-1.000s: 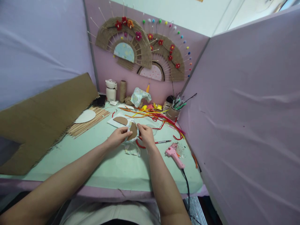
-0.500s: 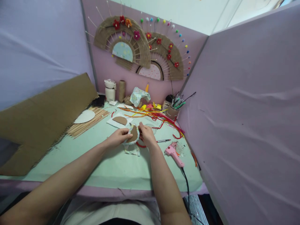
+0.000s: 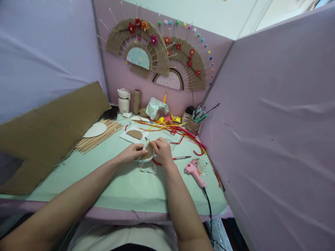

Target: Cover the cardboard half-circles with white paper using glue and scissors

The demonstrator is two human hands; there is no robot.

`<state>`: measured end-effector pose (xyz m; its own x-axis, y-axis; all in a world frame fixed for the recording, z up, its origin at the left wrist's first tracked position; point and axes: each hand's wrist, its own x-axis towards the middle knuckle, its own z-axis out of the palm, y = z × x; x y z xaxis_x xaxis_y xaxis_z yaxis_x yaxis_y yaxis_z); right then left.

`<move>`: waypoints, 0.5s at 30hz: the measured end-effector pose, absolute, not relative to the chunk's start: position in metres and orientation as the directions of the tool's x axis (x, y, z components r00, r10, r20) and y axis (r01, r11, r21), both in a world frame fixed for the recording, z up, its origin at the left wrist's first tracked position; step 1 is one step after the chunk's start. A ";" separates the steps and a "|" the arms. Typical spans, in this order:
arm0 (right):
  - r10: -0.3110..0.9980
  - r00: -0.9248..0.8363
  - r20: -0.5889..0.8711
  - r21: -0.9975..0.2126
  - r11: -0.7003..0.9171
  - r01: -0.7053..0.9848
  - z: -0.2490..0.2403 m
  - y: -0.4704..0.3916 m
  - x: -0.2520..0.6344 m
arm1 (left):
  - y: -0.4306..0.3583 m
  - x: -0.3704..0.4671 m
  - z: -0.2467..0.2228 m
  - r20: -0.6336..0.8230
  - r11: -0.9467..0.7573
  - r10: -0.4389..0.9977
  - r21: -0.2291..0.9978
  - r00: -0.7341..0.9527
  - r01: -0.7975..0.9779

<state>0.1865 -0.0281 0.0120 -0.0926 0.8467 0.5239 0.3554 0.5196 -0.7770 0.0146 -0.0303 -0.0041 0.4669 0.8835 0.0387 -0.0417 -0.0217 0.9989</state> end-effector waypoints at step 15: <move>0.927 -0.352 -0.131 -0.973 -0.188 -0.134 0.010 -0.031 0.195 | -0.038 0.010 0.015 0.064 -0.216 0.736 0.966 0.673 0.144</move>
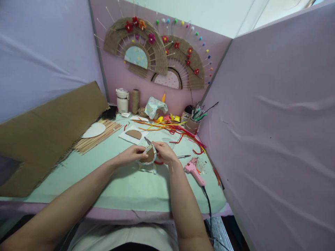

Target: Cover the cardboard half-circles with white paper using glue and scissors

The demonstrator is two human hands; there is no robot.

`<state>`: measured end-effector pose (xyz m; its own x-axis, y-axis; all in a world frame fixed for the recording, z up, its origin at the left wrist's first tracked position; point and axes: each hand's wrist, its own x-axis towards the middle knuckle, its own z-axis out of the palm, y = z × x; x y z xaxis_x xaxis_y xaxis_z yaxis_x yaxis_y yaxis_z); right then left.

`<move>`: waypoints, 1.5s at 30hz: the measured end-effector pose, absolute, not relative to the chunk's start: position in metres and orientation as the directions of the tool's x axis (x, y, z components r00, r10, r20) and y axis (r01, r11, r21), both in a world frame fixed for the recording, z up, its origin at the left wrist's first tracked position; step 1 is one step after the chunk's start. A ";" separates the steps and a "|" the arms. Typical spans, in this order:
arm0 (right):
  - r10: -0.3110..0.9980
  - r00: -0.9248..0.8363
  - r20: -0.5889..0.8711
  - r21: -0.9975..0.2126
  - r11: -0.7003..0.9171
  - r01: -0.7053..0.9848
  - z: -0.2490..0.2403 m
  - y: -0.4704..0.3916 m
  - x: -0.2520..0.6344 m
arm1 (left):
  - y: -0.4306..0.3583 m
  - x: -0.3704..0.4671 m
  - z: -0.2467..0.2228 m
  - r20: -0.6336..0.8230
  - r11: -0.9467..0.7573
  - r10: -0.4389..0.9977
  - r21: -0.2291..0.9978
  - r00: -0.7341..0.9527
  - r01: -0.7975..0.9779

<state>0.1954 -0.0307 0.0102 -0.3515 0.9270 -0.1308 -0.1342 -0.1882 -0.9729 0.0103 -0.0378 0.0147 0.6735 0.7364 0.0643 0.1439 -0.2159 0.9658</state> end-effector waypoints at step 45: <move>0.901 -0.119 0.417 -0.854 0.434 0.286 0.012 -0.030 0.183 | -0.037 0.014 0.014 0.169 -0.307 0.883 0.913 0.438 0.268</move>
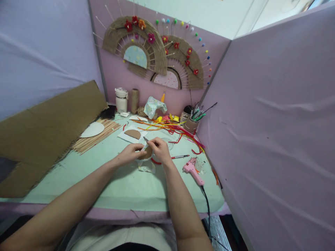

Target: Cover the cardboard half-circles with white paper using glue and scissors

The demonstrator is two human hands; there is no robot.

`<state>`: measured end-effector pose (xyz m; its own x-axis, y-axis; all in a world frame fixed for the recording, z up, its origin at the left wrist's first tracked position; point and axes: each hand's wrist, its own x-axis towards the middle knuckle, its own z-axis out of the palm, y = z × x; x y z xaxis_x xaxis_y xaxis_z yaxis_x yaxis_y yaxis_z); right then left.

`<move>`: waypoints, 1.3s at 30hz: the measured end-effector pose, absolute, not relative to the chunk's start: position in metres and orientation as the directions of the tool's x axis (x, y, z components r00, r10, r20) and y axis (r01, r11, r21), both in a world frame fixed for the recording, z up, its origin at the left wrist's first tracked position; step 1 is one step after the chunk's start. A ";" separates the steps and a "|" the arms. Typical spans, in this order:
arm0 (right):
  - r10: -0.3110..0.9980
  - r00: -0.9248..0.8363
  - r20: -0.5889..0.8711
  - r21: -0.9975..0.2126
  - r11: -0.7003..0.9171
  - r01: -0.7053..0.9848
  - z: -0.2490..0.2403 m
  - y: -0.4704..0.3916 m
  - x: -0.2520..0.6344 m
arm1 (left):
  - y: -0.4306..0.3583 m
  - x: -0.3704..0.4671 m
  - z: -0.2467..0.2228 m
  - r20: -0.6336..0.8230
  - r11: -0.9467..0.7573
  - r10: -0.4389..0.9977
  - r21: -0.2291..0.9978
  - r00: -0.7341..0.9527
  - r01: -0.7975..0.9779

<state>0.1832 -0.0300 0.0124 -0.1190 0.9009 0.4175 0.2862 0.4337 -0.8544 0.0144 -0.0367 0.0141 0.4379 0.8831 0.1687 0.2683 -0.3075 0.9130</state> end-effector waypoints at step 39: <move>0.915 -0.204 0.349 -0.820 0.404 0.405 -0.002 -0.028 0.175 | -0.027 0.009 0.003 0.118 -0.136 0.985 0.981 0.126 0.137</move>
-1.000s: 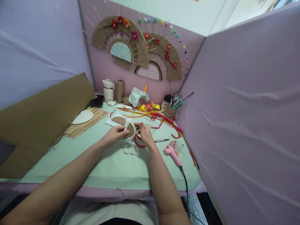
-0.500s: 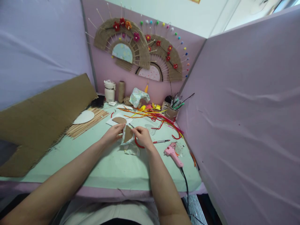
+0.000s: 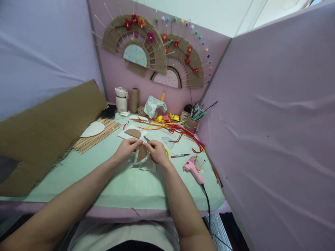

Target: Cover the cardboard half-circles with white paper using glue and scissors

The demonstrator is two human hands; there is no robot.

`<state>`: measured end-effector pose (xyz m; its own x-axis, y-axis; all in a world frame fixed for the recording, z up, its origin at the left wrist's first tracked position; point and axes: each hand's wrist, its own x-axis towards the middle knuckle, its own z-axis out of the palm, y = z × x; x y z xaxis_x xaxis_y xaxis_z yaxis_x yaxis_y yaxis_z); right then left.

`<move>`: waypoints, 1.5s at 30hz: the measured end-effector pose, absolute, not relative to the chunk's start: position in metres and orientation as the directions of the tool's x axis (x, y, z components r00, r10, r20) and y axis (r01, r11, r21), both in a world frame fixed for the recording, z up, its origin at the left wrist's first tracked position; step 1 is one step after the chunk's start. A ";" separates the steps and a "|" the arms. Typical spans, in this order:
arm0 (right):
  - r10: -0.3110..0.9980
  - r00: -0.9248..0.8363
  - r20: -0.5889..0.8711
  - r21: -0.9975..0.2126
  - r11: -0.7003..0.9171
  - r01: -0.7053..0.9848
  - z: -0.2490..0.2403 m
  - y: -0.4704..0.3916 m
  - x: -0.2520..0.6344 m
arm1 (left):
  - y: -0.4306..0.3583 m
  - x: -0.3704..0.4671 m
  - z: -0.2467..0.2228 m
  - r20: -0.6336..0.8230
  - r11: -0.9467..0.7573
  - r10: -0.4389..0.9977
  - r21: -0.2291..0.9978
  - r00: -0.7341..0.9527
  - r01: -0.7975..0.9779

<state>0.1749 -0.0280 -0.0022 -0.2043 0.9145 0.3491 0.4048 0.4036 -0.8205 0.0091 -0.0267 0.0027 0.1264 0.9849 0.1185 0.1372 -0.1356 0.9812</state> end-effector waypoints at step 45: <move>0.966 -0.240 -0.091 -0.984 -0.049 0.174 -0.006 -0.032 0.168 | -0.029 0.011 0.011 -0.164 0.186 0.975 0.972 0.153 -0.143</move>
<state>0.1681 -0.0323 -0.0063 -0.2402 0.9664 -0.0911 0.1737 -0.0495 -0.9835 0.0113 -0.0293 0.0105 0.1533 0.9745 -0.1635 -0.1429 0.1856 0.9722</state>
